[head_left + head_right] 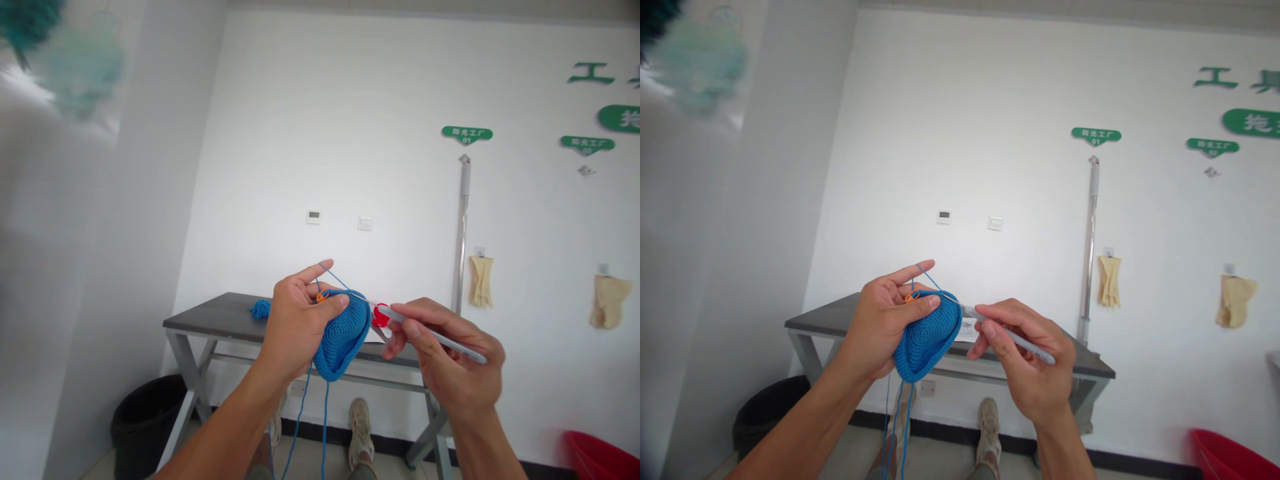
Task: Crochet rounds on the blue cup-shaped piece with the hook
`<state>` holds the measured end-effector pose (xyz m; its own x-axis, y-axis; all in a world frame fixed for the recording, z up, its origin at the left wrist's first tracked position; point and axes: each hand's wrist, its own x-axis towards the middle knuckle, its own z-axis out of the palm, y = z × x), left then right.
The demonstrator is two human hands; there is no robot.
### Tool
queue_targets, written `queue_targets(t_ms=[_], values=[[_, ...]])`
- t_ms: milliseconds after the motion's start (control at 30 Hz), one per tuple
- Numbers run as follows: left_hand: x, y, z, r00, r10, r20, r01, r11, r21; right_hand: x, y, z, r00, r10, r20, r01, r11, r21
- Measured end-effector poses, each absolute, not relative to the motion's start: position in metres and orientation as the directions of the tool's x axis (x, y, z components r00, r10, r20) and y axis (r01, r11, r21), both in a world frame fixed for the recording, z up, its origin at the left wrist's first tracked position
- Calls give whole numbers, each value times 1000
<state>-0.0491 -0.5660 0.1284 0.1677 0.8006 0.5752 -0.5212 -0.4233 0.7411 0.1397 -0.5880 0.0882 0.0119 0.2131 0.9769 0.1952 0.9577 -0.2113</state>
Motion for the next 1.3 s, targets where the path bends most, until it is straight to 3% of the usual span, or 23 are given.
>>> queue_targets(t_ms=[300,467,733,867,1100,1200,1300], values=[[-44,-552,125,83,727,682,-397,-604,691,131,-588,88,22,123,992,355,927,-122],[-39,-546,120,-28,652,757,-255,-737,626,128,-585,86,-41,26,999,450,893,-4],[-32,-543,119,-76,636,768,-178,-766,617,115,-574,84,-109,-139,984,545,820,177],[-29,-540,118,-37,647,762,-267,-741,616,106,-559,83,15,-105,994,505,859,83],[-24,-524,121,-8,658,753,-469,-667,578,90,-535,85,324,134,937,277,933,-230],[-21,-526,123,-48,673,738,-516,-649,559,85,-532,86,356,166,919,237,936,-261],[-20,-530,124,-70,699,711,-567,-615,548,80,-535,84,371,108,922,286,931,-225]])
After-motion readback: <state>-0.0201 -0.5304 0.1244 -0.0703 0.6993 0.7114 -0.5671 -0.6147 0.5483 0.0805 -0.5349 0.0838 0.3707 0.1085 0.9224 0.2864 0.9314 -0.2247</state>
